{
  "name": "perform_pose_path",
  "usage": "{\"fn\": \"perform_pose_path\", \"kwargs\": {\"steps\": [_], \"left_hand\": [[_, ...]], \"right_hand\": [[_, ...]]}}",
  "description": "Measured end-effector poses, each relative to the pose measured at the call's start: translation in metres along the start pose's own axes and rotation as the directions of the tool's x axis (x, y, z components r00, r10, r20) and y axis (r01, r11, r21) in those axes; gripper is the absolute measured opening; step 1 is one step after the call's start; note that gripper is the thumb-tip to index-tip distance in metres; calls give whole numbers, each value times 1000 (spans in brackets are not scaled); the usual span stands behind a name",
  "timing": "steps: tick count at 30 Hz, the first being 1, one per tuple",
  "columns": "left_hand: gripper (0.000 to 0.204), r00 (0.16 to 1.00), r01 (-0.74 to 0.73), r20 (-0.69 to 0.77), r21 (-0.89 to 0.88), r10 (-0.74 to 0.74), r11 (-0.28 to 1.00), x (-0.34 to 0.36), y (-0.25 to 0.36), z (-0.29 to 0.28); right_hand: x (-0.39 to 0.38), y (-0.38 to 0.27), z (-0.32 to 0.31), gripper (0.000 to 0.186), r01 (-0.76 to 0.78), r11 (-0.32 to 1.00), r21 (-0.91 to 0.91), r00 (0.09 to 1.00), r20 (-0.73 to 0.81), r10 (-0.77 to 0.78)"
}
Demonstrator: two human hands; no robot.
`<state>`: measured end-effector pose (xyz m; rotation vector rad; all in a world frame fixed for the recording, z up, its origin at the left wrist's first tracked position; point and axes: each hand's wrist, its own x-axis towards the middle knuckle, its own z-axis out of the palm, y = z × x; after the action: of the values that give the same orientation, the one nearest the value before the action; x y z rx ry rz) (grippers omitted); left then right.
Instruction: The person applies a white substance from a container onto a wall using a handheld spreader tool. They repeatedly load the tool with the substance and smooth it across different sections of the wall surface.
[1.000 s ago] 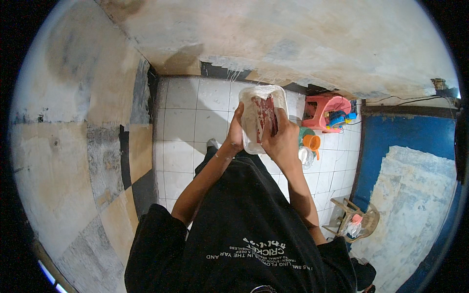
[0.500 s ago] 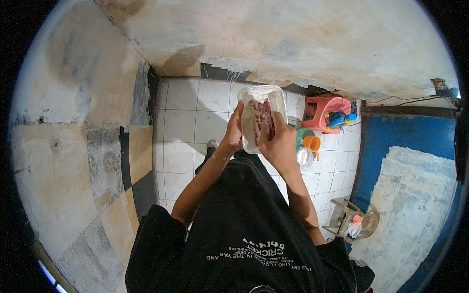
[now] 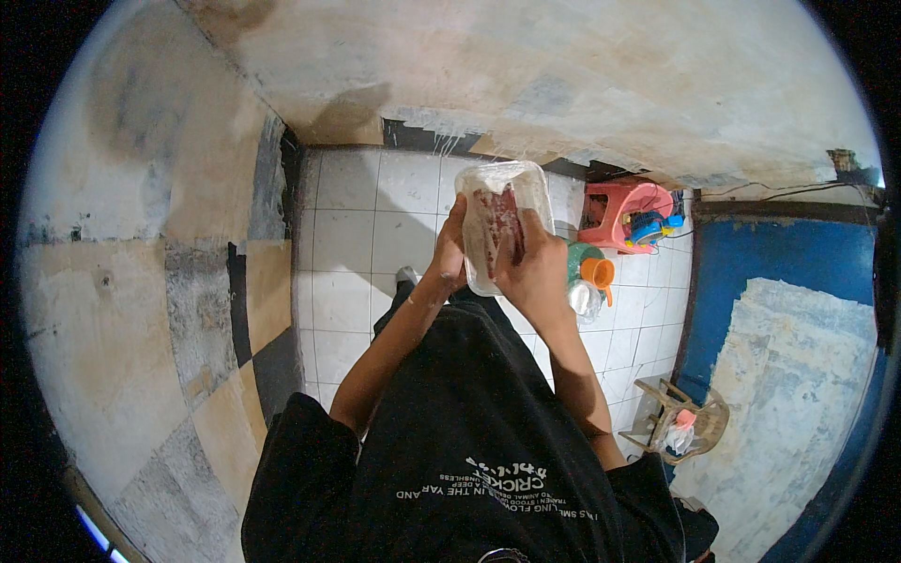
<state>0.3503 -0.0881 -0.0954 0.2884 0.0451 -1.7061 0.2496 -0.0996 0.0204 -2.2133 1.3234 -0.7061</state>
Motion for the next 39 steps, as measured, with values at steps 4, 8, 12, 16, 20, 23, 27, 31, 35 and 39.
{"fn": "perform_pose_path", "kwargs": {"steps": [4, 8, 12, 16, 20, 23, 27, 31, 35, 39], "left_hand": [[60, 1000, -22, 21, 54, 21, 998, -1, -4, 9], [60, 999, -17, 47, 63, 14, 998, 0, -3, 7], [59, 1000, -29, 15, 110, 27, 993, -1, -3, 11], [58, 995, -24, -93, 152, 38, 988, 0, -1, 9], [56, 993, -34, -102, 194, 55, 980, 0, 1, 5], [57, 992, -26, -121, 176, 48, 984, 1, 2, 4], [59, 999, -31, -17, 142, 34, 989, -1, 2, 9], [61, 998, -59, -17, 202, 63, 978, -5, 3, 12], [60, 997, -77, 8, 210, 77, 975, -3, 5, 10], [61, 994, -85, -44, 251, 99, 964, -3, 3, 13]], "right_hand": [[1, 0, -10, 18, -19, 1000, 1, 1000, -6, 19], [4, -9, -19, 14, -1, 999, -36, 998, -66, -1], [9, -4, -19, 9, -15, 999, -43, 996, -84, 12], [4, 8, -7, 9, -30, 997, -78, 998, -66, 25], [4, 8, -8, 11, -2, 1000, -1, 1000, -16, 2], [1, 6, -5, 11, 4, 999, 34, 1000, -27, -3], [8, -4, -14, 12, 3, 1000, 28, 996, -84, -1], [8, -2, -3, 12, 19, 1000, -5, 999, -28, -19], [3, 4, -4, 11, 19, 999, 28, 1000, -16, -19], [5, -2, -6, 12, 29, 1000, 10, 997, -77, -28]]}}
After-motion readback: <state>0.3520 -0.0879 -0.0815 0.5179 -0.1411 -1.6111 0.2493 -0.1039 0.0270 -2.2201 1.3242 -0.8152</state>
